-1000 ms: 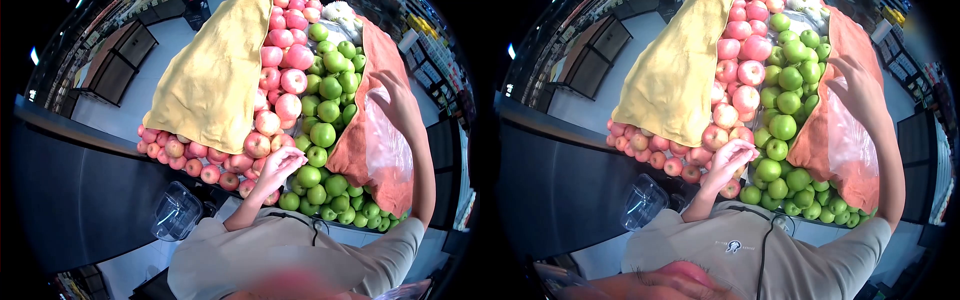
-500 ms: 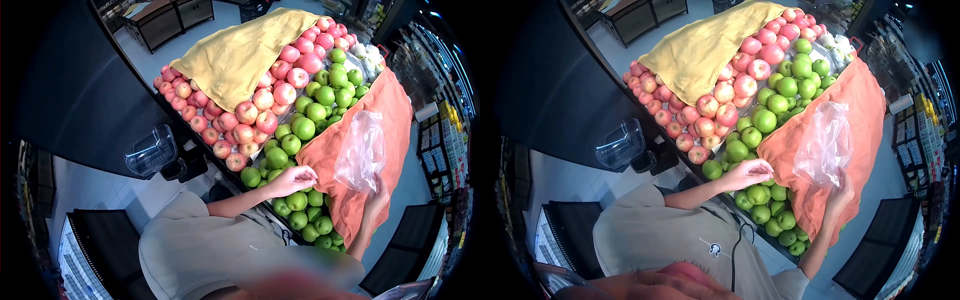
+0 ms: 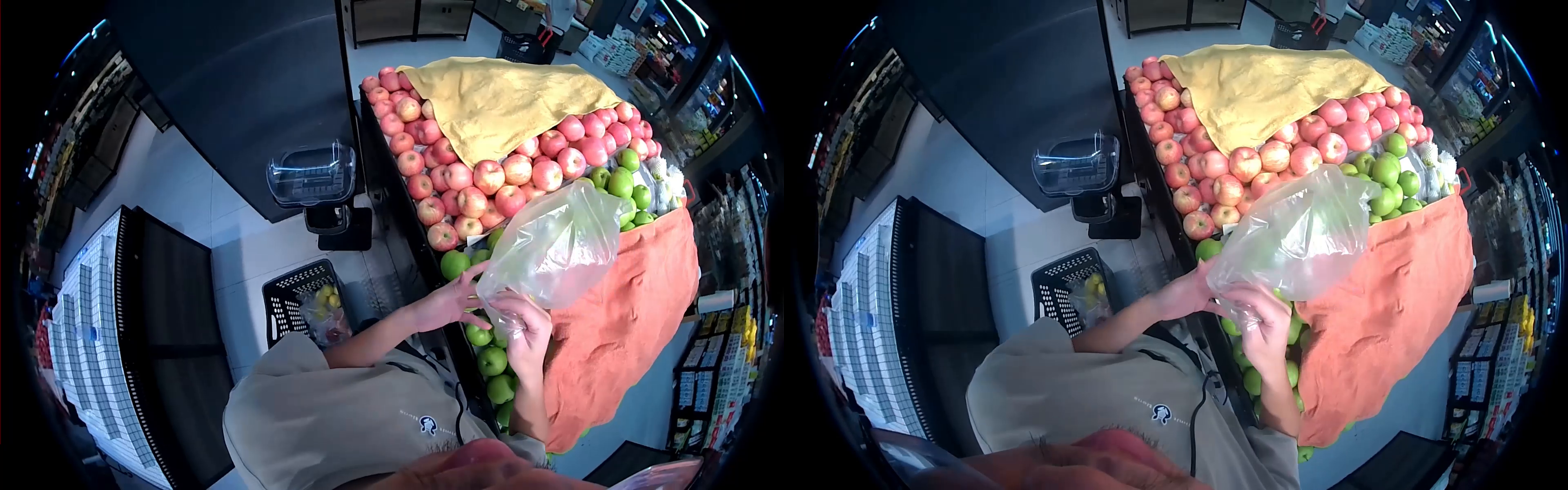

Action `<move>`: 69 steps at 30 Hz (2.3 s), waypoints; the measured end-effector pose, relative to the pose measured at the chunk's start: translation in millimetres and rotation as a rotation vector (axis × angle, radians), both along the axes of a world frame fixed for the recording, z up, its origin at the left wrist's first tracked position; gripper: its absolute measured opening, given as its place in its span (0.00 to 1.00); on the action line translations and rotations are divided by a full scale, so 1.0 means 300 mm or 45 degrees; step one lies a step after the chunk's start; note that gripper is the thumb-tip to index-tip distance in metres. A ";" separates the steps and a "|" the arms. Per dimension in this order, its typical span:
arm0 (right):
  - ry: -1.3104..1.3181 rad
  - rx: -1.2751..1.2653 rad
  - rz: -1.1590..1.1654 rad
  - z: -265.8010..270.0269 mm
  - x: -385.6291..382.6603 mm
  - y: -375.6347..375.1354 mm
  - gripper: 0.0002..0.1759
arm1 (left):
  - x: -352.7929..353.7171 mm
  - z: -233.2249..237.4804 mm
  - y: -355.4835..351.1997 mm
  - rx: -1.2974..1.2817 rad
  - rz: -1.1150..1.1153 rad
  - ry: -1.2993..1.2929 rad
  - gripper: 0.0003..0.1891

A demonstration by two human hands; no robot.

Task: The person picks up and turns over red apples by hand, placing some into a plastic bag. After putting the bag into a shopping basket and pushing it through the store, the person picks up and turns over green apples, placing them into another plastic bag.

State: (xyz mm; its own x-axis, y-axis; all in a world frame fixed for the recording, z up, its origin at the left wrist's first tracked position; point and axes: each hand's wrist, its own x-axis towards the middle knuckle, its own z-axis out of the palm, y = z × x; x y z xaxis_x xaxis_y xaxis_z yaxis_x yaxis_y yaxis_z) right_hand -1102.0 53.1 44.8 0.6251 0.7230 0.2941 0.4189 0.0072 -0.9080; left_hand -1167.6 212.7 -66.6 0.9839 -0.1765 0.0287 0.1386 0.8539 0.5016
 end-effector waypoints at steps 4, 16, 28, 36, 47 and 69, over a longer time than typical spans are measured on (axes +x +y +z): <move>0.189 -0.087 0.284 -0.103 -0.111 0.178 0.13 | -0.162 -0.105 0.086 0.185 0.361 -0.014 0.30; 0.086 -0.530 1.039 -0.683 -0.524 0.569 0.08 | -1.070 -0.539 0.082 1.122 1.452 1.234 0.18; 0.535 -0.890 0.770 -1.567 -0.705 0.511 0.24 | -1.353 -0.823 0.137 2.511 0.207 1.771 0.22; 0.805 -1.203 0.757 -1.547 -0.637 0.215 0.24 | -1.592 -0.765 0.245 2.887 0.097 1.021 0.29; -0.311 -1.147 0.856 -1.077 -1.330 0.333 0.28 | -1.516 -0.844 0.117 2.920 0.985 1.225 0.26; -1.224 -0.476 1.669 -1.230 -0.707 0.749 0.07 | -1.081 -0.878 -0.059 2.339 1.217 1.572 0.20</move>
State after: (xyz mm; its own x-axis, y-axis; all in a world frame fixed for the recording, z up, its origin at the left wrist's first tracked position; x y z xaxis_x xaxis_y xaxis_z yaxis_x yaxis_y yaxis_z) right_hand -1314.0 277.7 -324.1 -0.7146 0.6904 -0.1122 0.6743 0.6373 -0.3729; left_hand -1491.9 195.2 -330.0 0.2154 0.9764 0.0164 0.8283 -0.1915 0.5265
